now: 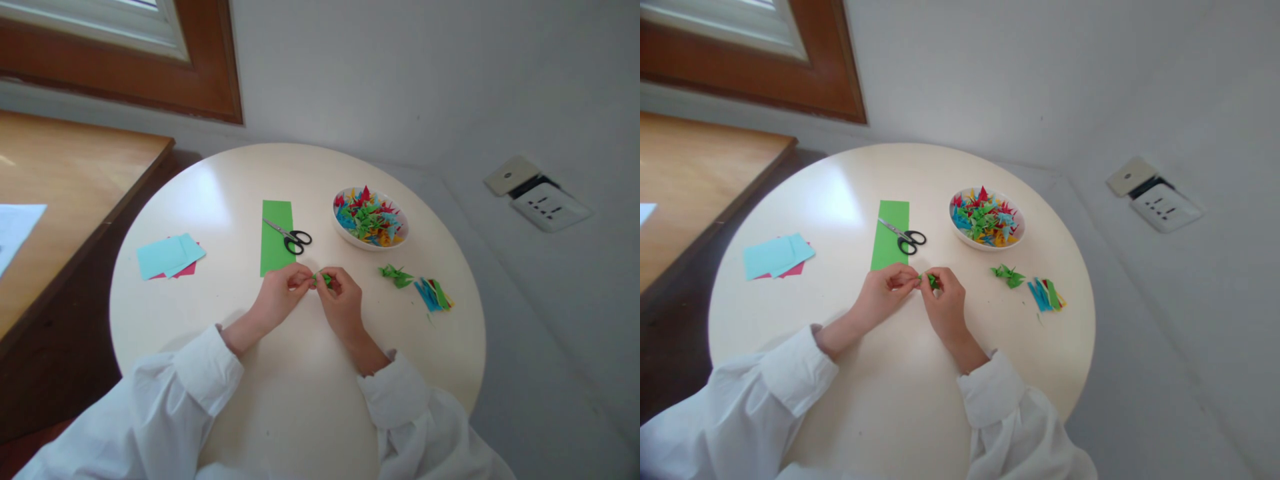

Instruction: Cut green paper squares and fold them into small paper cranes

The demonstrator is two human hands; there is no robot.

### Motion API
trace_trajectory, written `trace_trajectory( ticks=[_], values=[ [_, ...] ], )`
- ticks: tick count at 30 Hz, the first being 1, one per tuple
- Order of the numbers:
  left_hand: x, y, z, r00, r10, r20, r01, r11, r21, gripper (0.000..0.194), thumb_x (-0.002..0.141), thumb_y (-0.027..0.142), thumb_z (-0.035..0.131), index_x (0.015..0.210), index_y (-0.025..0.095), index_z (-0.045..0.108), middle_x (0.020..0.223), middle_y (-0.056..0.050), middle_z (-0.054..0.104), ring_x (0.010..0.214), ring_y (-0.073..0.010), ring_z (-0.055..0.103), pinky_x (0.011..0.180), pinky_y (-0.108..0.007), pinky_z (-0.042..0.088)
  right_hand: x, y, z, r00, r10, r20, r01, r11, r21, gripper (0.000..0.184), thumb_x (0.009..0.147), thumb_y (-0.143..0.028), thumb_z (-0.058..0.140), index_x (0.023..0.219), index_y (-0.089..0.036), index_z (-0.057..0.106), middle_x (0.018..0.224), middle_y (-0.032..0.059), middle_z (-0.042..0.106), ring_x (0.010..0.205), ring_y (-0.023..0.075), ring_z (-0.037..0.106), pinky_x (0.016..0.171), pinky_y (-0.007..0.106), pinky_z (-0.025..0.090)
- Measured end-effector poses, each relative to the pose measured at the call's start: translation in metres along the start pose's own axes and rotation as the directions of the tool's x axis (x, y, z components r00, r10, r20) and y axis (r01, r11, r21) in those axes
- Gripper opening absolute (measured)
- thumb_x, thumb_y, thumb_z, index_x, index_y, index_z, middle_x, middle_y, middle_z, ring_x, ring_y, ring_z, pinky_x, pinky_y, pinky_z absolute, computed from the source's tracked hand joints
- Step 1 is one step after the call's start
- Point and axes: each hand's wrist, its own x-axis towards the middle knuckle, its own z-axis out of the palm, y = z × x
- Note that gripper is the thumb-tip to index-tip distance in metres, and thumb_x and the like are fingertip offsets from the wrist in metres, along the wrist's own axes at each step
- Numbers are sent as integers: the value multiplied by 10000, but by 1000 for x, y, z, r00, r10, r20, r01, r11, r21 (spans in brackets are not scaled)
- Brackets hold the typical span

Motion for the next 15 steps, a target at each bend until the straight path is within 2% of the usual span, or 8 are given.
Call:
trace_trajectory(
  ticks=[15],
  values=[
    [1, 0, 2, 998, -70, 5, 71, 991, -113, 69, 701, 228, 590, 713, 164, 568, 681, -32, 683, 693, -167, 677, 627, -248, 534, 0, 0, 0, 1000, -22, 0, 21, 998, -53, 67, 769, -229, 526, 713, -194, 541, 660, -3, 564, 600, 129, 532, 578, 255, 440]
  ],
)
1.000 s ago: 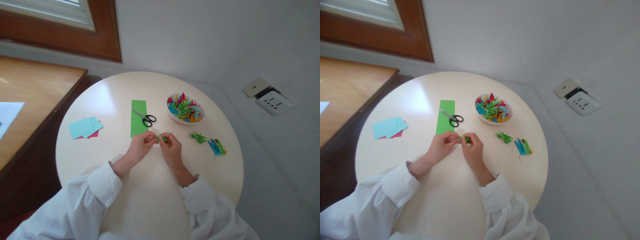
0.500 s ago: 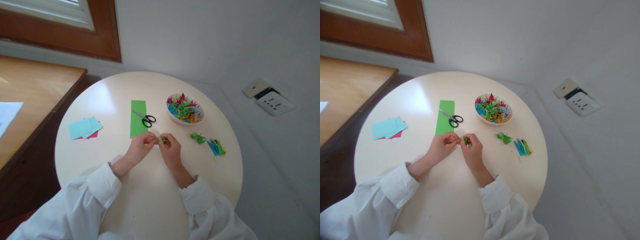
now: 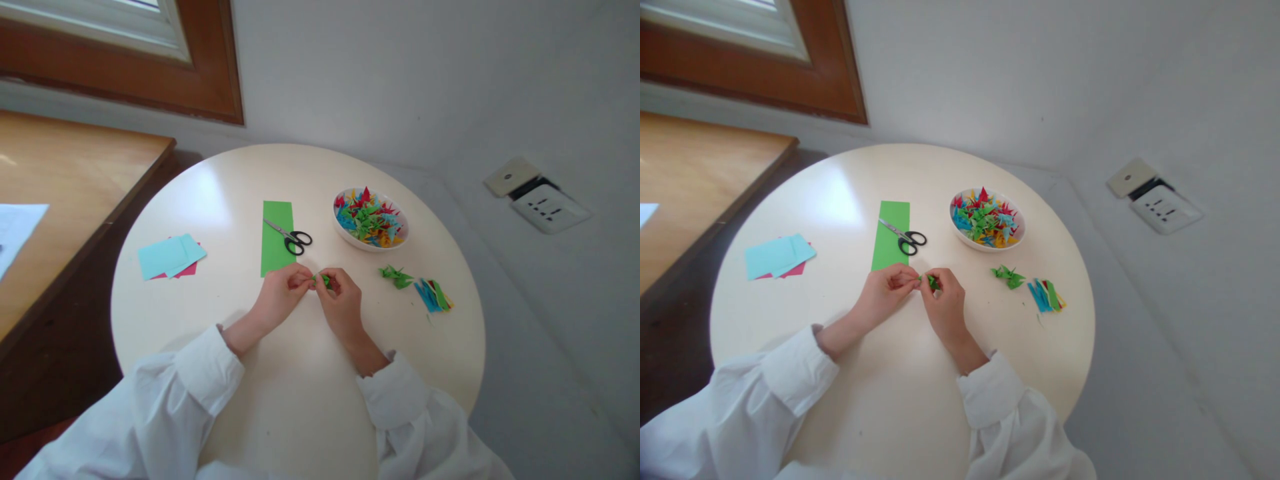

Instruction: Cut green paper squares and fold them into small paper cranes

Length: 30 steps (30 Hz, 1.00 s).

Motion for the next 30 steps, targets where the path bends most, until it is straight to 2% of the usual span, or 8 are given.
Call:
trace_trajectory(
  ticks=[5, 10, 16, 20, 25, 30],
  values=[
    [1, -2, 2, 999, -32, -2, 32, 997, -66, 92, 689, 234, 609, 707, 157, 562, 659, -28, 677, 676, -163, 675, 644, -262, 541, 0, -1, 1, 1000, 3, 0, -3, 1000, -20, 69, 770, -229, 523, 713, -193, 540, 660, -4, 559, 597, 126, 525, 577, 250, 441],
    [3, -4, 2, 998, -59, 8, 59, 985, -160, 189, 672, 283, 645, 770, 154, 548, 648, -26, 679, 653, -165, 672, 657, -287, 546, 0, 4, 2, 999, 31, 44, -33, 998, 57, 78, 778, -253, 523, 741, -188, 546, 693, 9, 573, 637, 137, 544, 605, 264, 458],
    [5, -6, 0, 997, -57, 50, 64, 988, -141, 226, 692, 347, 638, 773, 167, 528, 621, -23, 678, 639, -172, 672, 633, -288, 543, -1, 7, 2, 996, 52, 67, -59, 992, 114, 91, 773, -273, 536, 743, -189, 553, 692, 5, 579, 645, 137, 556, 598, 260, 465],
    [4, -7, 0, 998, -50, 37, 54, 992, -117, 208, 709, 343, 627, 754, 171, 518, 613, -18, 666, 622, -174, 672, 609, -281, 537, -1, 5, 2, 996, 56, 75, -65, 991, 114, 76, 772, -264, 540, 763, -191, 558, 712, 9, 588, 662, 138, 565, 606, 263, 471],
    [4, -5, -1, 999, -38, -24, 36, 997, -69, 207, 703, 329, 636, 758, 175, 510, 560, 6, 632, 584, -165, 663, 569, -251, 514, 1, 2, -2, 999, -54, 3, 53, 998, 36, 82, 770, -240, 562, 842, -201, 562, 820, 28, 608, 769, 152, 571, 675, 281, 462],
    [4, -3, -2, 996, -35, -78, 30, 998, -64, 213, 696, 319, 640, 770, 177, 499, 580, 16, 625, 595, -155, 656, 575, -242, 497, 3, 1, -5, 993, -120, 1, 120, 992, -47, 45, 787, -223, 544, 811, -205, 578, 732, 8, 591, 644, 135, 528, 576, 261, 418]
  ],
)
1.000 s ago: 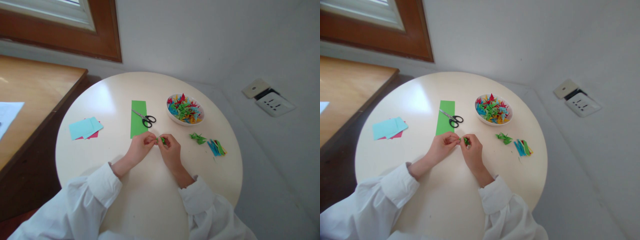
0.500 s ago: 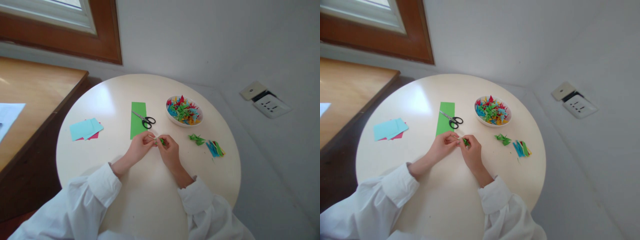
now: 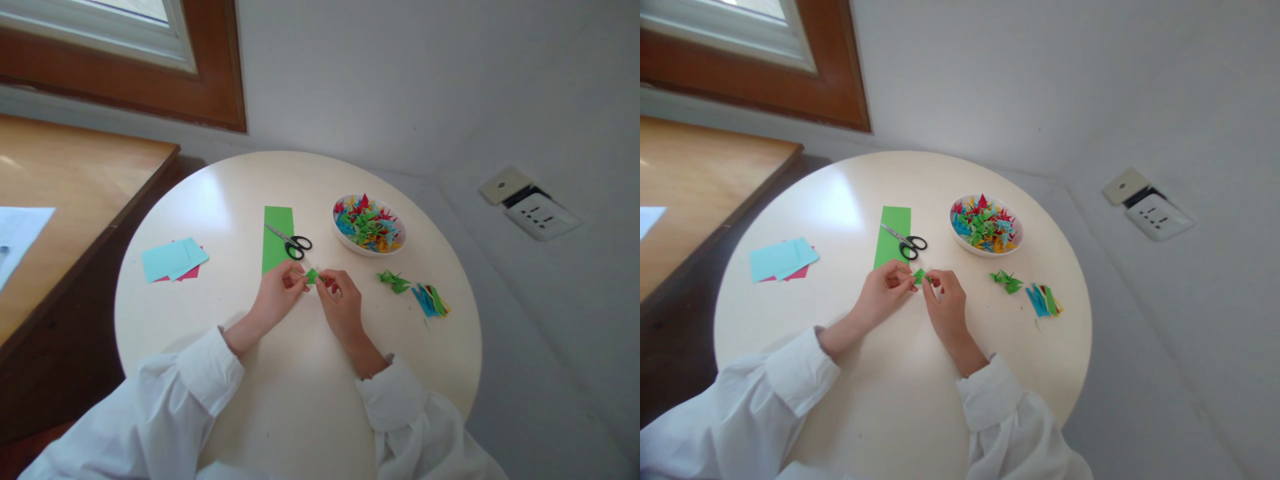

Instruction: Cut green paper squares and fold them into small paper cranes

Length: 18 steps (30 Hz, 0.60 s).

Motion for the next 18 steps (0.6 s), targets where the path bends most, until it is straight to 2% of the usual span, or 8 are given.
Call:
trace_trajectory(
  ticks=[4, 13, 18],
  values=[
    [0, 0, -1, 1000, 14, -5, -13, 999, 36, 191, 695, 299, 630, 762, 181, 496, 586, 18, 617, 601, -147, 641, 580, -238, 483, -2, 2, 1, 1000, 3, 17, -3, 1000, 18, 53, 793, -217, 537, 804, -201, 586, 715, 2, 601, 605, 124, 514, 579, 259, 422],
    [-1, 0, -2, 990, 141, 4, -137, 953, 271, 41, 742, 217, 525, 762, 182, 518, 563, 47, 510, 521, -97, 513, 537, -205, 430, -2, 2, 3, 999, -39, 32, 39, 999, 9, 74, 777, -182, 545, 824, -186, 603, 723, 10, 620, 622, 125, 539, 582, 248, 430],
    [-3, 5, -2, 988, 156, 8, -152, 944, 292, 85, 744, 220, 527, 818, 178, 524, 568, 41, 526, 524, -98, 500, 544, -210, 436, -2, 2, 2, 999, -48, 18, 47, 998, 34, 85, 775, -176, 542, 809, -196, 617, 734, 11, 635, 632, 127, 552, 585, 246, 439]
  ],
)
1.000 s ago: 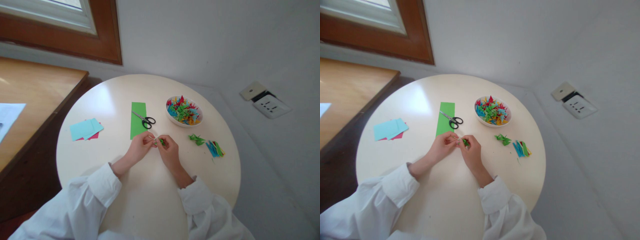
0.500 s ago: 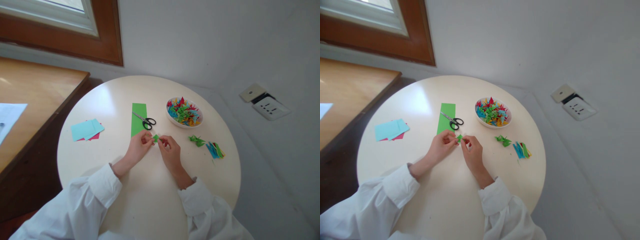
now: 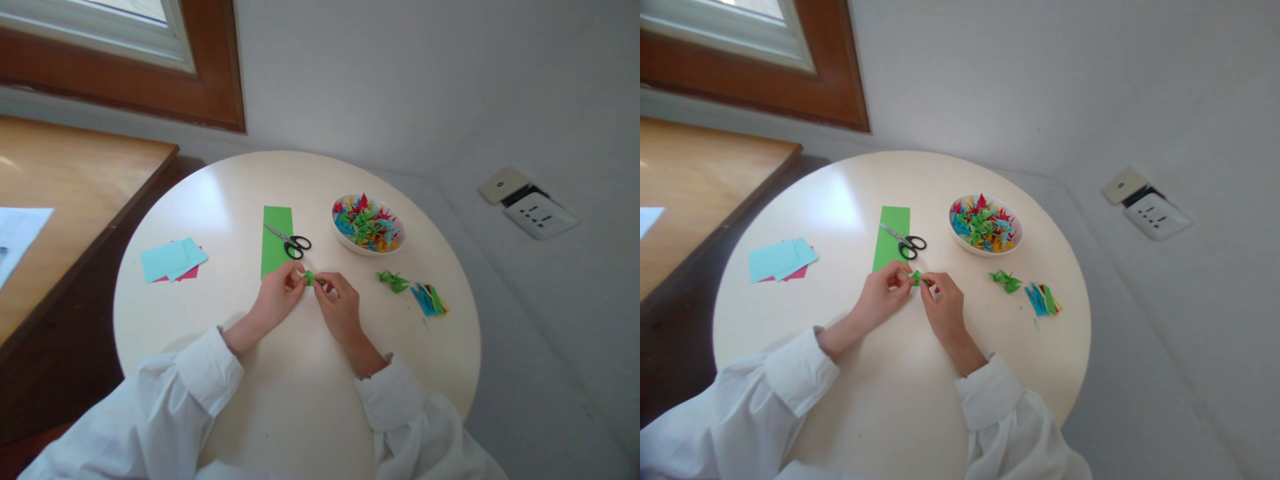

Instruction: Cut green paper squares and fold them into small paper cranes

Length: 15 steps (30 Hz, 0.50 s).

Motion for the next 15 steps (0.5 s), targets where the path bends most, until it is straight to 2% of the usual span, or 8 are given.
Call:
trace_trajectory(
  ticks=[5, 10, 12, 15],
  values=[
    [2, 0, -2, 1000, 12, 23, -11, 1000, -12, 154, 733, 227, 552, 871, 159, 560, 719, -21, 616, 637, -124, 571, 615, -239, 482, -2, 4, 1, 993, 121, 10, -121, 990, 72, 66, 755, -207, 572, 787, -199, 630, 714, 3, 642, 597, 122, 538, 602, 256, 453],
    [6, -7, -2, 997, 24, 79, -12, 988, -152, 211, 723, 232, 582, 914, 142, 582, 927, -87, 650, 857, -173, 621, 801, -298, 490, -3, 7, 1, 969, 239, 58, -246, 937, 247, 105, 750, -264, 595, 793, -187, 651, 744, 20, 670, 671, 141, 589, 657, 269, 476],
    [6, -10, -2, 995, 39, 95, -21, 983, -185, 210, 733, 229, 580, 926, 147, 589, 954, -89, 651, 883, -178, 621, 810, -298, 486, -3, 6, 1, 962, 263, 78, -274, 918, 286, 116, 748, -273, 599, 793, -185, 659, 747, 23, 677, 679, 143, 598, 662, 270, 479],
    [7, -10, -2, 993, 56, 107, -35, 981, -190, 150, 753, 231, 571, 874, 150, 607, 890, -76, 659, 822, -168, 624, 749, -273, 491, -2, 5, 1, 955, 280, 96, -296, 896, 332, 124, 746, -281, 605, 791, -183, 666, 744, 24, 682, 680, 144, 608, 663, 270, 486]
  ],
)
